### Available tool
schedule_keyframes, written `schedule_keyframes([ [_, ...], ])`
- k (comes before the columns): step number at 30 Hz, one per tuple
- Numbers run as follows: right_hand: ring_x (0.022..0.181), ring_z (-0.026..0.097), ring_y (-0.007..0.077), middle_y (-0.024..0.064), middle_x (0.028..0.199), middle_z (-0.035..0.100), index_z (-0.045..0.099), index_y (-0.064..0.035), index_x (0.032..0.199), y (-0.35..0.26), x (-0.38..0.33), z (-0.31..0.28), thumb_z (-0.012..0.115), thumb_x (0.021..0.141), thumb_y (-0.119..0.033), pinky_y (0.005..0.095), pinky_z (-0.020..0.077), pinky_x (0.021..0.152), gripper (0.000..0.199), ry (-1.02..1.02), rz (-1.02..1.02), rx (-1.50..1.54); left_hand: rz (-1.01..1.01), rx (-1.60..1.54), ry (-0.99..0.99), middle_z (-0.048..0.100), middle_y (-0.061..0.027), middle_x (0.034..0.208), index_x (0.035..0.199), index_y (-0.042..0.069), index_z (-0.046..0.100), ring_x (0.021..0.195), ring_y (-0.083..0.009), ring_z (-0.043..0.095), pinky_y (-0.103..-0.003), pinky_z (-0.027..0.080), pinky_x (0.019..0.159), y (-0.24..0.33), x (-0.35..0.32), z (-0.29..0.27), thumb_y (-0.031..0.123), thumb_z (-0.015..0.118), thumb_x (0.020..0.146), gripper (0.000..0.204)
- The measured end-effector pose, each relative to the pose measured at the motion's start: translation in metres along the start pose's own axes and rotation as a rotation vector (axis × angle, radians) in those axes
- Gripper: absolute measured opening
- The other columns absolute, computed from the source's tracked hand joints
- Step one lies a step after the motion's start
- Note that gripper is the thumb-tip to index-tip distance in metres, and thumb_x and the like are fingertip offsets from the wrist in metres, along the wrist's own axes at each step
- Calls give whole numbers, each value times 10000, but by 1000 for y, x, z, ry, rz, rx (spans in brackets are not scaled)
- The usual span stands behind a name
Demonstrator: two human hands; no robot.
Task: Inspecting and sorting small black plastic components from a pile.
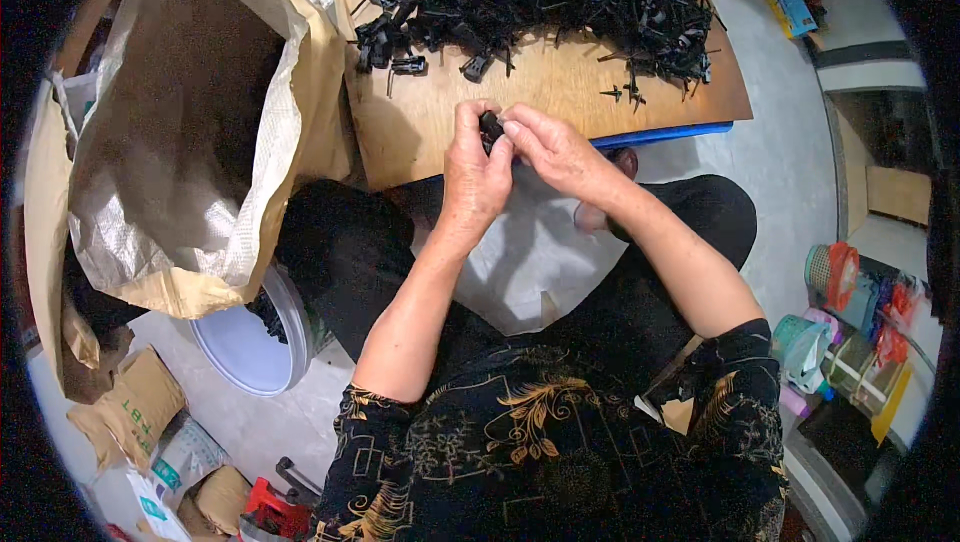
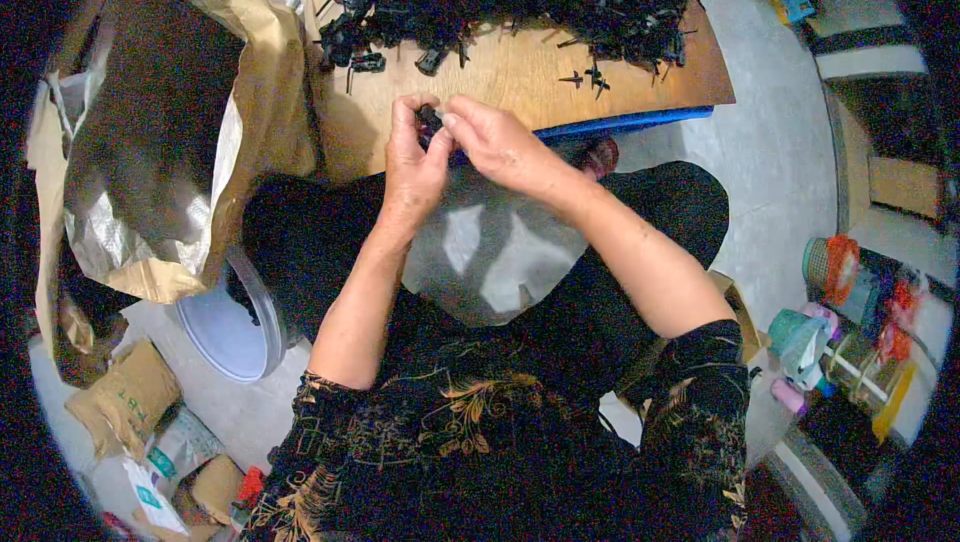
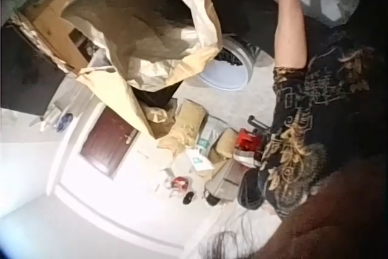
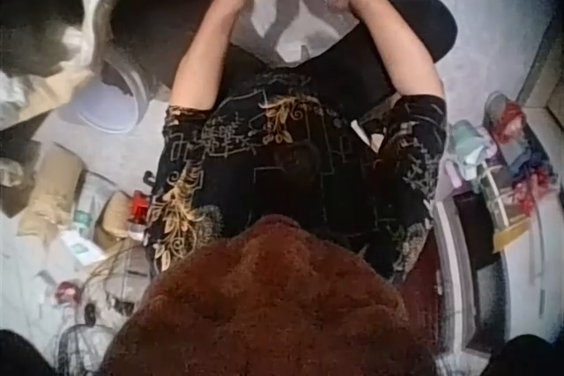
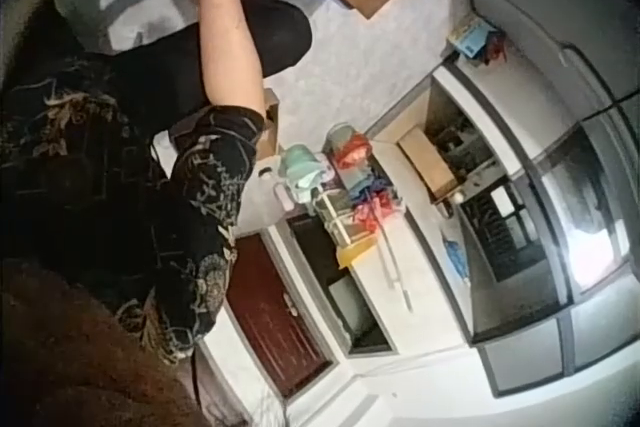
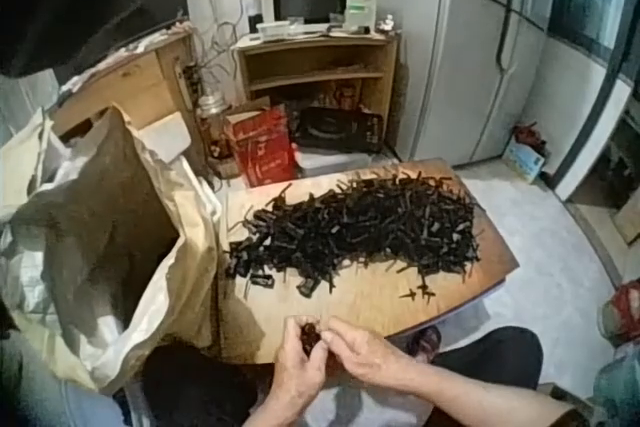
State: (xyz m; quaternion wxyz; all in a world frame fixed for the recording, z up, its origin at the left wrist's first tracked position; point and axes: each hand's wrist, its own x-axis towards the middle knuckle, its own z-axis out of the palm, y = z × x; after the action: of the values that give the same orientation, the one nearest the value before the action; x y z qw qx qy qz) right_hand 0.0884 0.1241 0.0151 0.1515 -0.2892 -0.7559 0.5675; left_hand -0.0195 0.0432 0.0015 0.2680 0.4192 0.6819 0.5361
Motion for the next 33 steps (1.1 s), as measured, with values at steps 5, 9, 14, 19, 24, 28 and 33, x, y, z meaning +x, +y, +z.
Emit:
schedule_keyframes([
  [5,579,424,65,5,748,503,484,-49,1046,2,-1,-10,423,938,-263,213,373,516,247,76,102,143,-375,-722,-82,509,-47,757,1118,71,426,577,-83,485,-208,404,498,13,6,-11,32,488,843,285],
  [9,457,401,33,-5,701,534,511,-55,970,1,-9,-17,461,924,-265,173,324,427,221,-85,218,340,-391,-984,-117,525,-60,762,1162,66,416,565,-105,505,-208,404,482,18,3,-15,53,493,849,323],
  [14,452,404,23,-5,705,544,517,-57,942,-10,-20,-20,493,910,-248,155,305,411,195,-28,118,392,-433,-972,-209,553,-76,809,1259,49,371,593,-119,537,-198,407,472,7,-3,-17,95,500,873,410],
  [19,467,403,15,-12,708,544,521,-64,943,-10,-27,-25,523,894,-249,154,296,413,192,-46,133,441,-454,-977,-427,557,-75,809,1248,52,399,593,-117,539,-171,385,436,17,-10,-19,124,513,876,396],
  [24,507,417,11,-24,714,547,533,-68,976,-9,-33,-30,540,882,-265,151,290,422,218,-210,200,522,-424,-1006,-585,554,-78,820,1194,56,458,582,-116,510,-157,353,409,22,-17,-16,161,543,863,358],
  [28,578,465,30,-25,734,541,549,-50,967,-17,-38,-25,514,894,-252,161,347,487,218,-214,159,594,-406,-972,-597,579,-68,856,1224,57,442,654,-119,582,-154,389,446,16,-18,-17,161,522,884,365],
  [33,693,492,43,-25,763,543,555,-30,978,16,-28,-26,512,894,-238,183,400,620,229,-126,88,281,-249,-420,-541,595,-83,949,1278,78,402,755,-123,610,-162,397,472,23,-21,-12,117,489,886,403],
])
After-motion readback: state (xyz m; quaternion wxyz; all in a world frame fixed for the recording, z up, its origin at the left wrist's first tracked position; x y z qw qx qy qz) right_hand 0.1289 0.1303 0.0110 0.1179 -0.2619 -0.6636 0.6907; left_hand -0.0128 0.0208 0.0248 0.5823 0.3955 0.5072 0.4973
